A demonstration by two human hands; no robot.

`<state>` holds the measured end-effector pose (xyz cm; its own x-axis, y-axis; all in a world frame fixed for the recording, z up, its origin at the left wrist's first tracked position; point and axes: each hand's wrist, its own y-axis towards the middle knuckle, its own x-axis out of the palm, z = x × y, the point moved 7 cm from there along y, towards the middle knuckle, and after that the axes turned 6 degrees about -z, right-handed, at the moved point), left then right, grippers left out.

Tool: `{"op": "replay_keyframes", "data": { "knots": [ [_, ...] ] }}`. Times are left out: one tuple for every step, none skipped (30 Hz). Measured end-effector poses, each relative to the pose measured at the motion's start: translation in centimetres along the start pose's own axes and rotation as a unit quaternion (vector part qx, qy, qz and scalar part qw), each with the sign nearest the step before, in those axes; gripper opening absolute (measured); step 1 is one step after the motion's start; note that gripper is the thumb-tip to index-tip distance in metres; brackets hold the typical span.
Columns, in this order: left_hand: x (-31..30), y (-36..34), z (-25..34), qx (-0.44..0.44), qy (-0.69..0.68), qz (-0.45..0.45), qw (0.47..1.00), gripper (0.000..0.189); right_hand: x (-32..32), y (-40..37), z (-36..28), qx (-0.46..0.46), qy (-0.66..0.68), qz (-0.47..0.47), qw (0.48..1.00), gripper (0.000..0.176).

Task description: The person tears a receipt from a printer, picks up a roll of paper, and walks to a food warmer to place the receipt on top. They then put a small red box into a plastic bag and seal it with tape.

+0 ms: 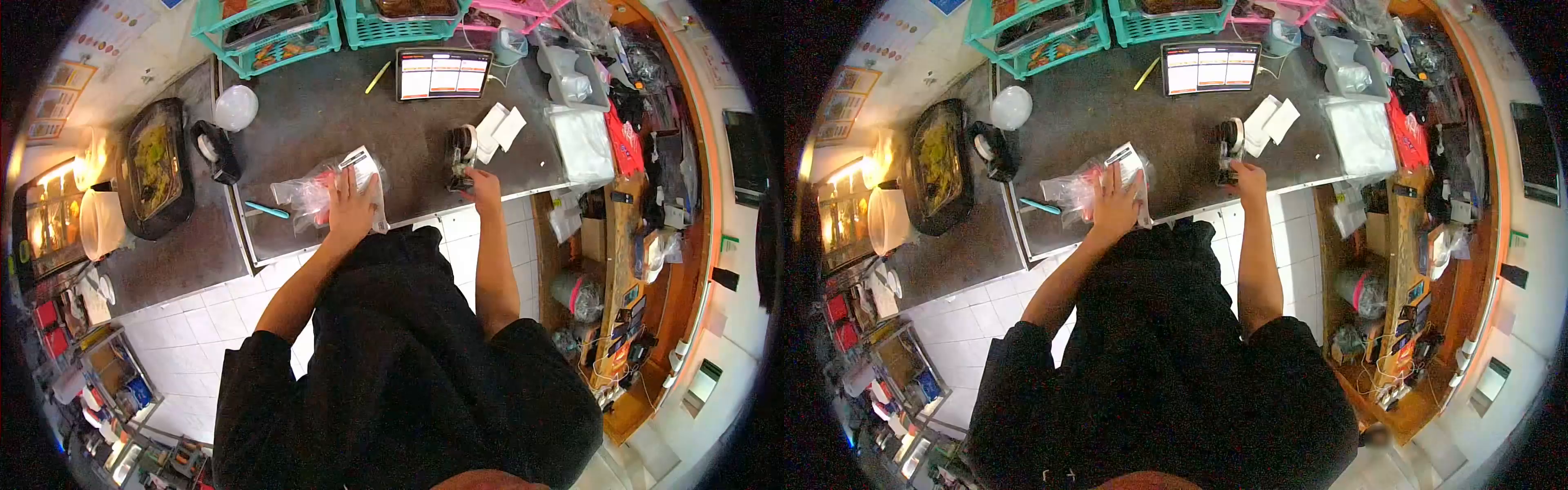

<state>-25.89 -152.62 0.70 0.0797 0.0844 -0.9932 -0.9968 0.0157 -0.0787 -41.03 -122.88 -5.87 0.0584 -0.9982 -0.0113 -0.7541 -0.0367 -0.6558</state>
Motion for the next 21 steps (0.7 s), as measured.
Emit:
{"op": "replay_keyframes", "data": {
  "knots": [
    [-0.1, -0.1, 0.0, 0.001, -0.005, 0.0, 1.0, 0.074, 0.0, 0.3, 0.1, -0.011, -0.003, -0.021, 1.0, 0.044],
    [-0.3, -0.3, 0.1, 0.0, -0.017, 0.006, 1.0, 0.074, 0.0, 0.4, 0.4, -0.02, -0.005, -0.042, 0.999, 0.045],
    [-0.4, -0.1, 0.1, -0.001, -0.03, 0.012, 0.999, 0.074, -0.3, 0.2, 0.7, -0.054, 0.027, -0.038, 0.997, 0.046],
    [-0.6, 0.2, 0.0, -0.003, -0.041, 0.021, 0.999, 0.073, -0.2, -0.3, 0.7, -0.09, 0.059, -0.034, 0.994, 0.047],
    [-0.7, 0.4, 0.0, -0.004, -0.047, 0.017, 0.999, 0.073, 0.2, -1.3, 0.2, -0.128, 0.09, -0.031, 0.987, 0.048],
    [-0.7, 0.5, 0.0, -0.007, -0.054, 0.013, 0.998, 0.073, 0.6, -3.1, 0.2, -0.178, 0.143, -0.046, 0.973, 0.048],
    [-0.6, 0.6, 0.0, -0.011, -0.061, 0.008, 0.998, 0.073, 0.4, -3.7, 1.3, -0.234, 0.103, -0.029, 0.966, 0.036],
    [-0.2, 0.5, 0.2, -0.014, -0.051, -0.001, 0.999, 0.073, -0.1, -3.5, 3.9, -0.287, 0.059, -0.014, 0.956, 0.024],
    [-0.2, 0.7, 0.2, -0.013, -0.037, -0.008, 0.999, 0.073, -0.5, -3.4, 4.8, -0.318, 0.015, 0.021, 0.948, 0.018],
    [0.0, 0.9, 0.0, -0.014, -0.022, -0.015, 1.0, 0.073, -0.7, -3.6, 5.3, -0.346, -0.029, 0.059, 0.936, 0.014],
    [0.0, 0.9, 0.0, -0.009, -0.019, -0.011, 1.0, 0.073, -1.0, -3.6, 6.0, -0.348, -0.076, 0.117, 0.927, 0.015],
    [0.1, 0.7, 0.1, -0.006, -0.015, -0.007, 1.0, 0.073, -1.1, -3.8, 6.8, -0.348, -0.121, 0.171, 0.914, 0.015],
    [0.1, 0.6, 0.0, -0.002, -0.008, -0.003, 1.0, 0.073, -1.4, -4.2, 7.0, -0.32, -0.202, 0.232, 0.896, 0.017],
    [0.0, 0.6, 0.0, -0.003, -0.004, 0.0, 1.0, 0.074, -1.5, -4.3, 7.9, -0.304, -0.11, 0.238, 0.916, 0.018],
    [0.2, 0.6, -0.2, -0.002, -0.007, 0.006, 1.0, 0.076, -1.5, -4.2, 8.6, -0.287, -0.019, 0.24, 0.927, 0.019],
    [0.3, 0.7, -0.3, -0.007, -0.02, 0.003, 1.0, 0.077, -0.6, -5.2, 7.1, -0.321, -0.236, 0.27, 0.877, 0.018],
    [0.3, 0.7, -0.4, -0.01, -0.035, -0.001, 0.999, 0.077, 2.1, -5.4, 5.4, -0.332, -0.185, 0.171, 0.909, 0.018],
    [0.2, 0.8, -0.4, -0.011, -0.025, -0.003, 1.0, 0.078, 6.1, -6.9, 2.2, -0.339, -0.133, 0.072, 0.929, 0.019],
    [0.2, 0.6, -0.2, -0.01, -0.016, -0.007, 1.0, 0.078, 9.7, -8.2, -0.1, -0.337, -0.08, -0.028, 0.938, 0.019],
    [0.1, 0.6, 0.0, -0.007, -0.006, -0.012, 1.0, 0.079, 12.7, -8.1, -1.5, -0.333, -0.087, -0.09, 0.934, 0.019],
    [0.1, 0.6, 0.1, -0.011, -0.007, -0.015, 1.0, 0.079, 15.8, -7.0, -2.5, -0.329, -0.093, -0.152, 0.927, 0.02]
  ]
}}
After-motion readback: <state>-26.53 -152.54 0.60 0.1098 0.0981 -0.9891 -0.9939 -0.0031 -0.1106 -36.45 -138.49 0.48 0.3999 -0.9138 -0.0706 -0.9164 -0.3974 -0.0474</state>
